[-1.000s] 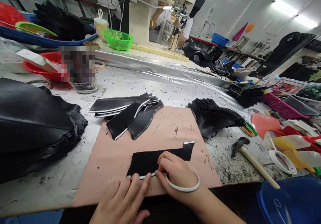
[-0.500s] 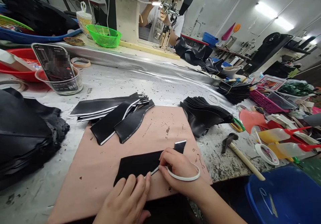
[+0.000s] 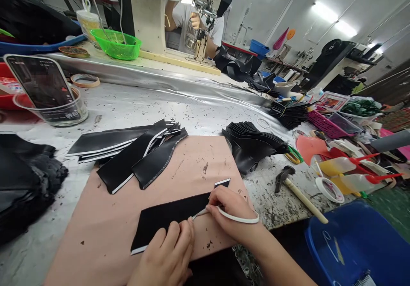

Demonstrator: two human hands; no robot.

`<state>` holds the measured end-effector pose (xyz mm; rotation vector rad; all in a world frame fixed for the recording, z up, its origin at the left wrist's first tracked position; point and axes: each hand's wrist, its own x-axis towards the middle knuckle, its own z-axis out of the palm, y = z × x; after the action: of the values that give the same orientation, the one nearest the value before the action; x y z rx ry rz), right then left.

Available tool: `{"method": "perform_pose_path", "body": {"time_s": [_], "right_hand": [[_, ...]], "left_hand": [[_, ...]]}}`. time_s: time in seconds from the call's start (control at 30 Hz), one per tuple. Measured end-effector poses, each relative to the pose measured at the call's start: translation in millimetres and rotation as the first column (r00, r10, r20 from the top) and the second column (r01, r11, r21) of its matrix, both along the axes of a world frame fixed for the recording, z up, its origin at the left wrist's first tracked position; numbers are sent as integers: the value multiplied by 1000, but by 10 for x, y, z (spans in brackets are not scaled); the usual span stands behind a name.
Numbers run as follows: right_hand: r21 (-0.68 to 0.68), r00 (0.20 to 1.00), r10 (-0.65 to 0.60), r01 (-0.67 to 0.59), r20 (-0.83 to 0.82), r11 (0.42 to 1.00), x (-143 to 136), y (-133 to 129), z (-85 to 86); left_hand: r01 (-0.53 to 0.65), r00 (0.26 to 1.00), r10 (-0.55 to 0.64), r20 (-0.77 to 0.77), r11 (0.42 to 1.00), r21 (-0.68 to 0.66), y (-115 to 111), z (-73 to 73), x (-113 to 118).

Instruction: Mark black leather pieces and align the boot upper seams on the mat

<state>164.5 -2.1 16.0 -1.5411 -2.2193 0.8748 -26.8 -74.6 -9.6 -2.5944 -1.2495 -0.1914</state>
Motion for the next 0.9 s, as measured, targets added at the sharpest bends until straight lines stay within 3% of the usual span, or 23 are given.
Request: {"method": "perform_pose_path", "body": {"time_s": [0.23, 0.43, 0.67, 0.9], "right_hand": [[67, 1000, 2, -4, 25, 998, -76, -6, -41], [113, 999, -29, 27, 18, 993, 94, 36, -55], [46, 996, -77, 79, -54, 996, 260, 100, -52], [134, 998, -64, 64, -7, 989, 248, 61, -72]], "left_hand": [[-16, 1000, 17, 14, 996, -83, 174, 14, 123], [-21, 998, 3, -56, 946, -323, 244, 46, 151], [15, 999, -31, -31, 914, -405, 333, 81, 189], [47, 998, -62, -29, 926, -374, 484, 114, 319]]}}
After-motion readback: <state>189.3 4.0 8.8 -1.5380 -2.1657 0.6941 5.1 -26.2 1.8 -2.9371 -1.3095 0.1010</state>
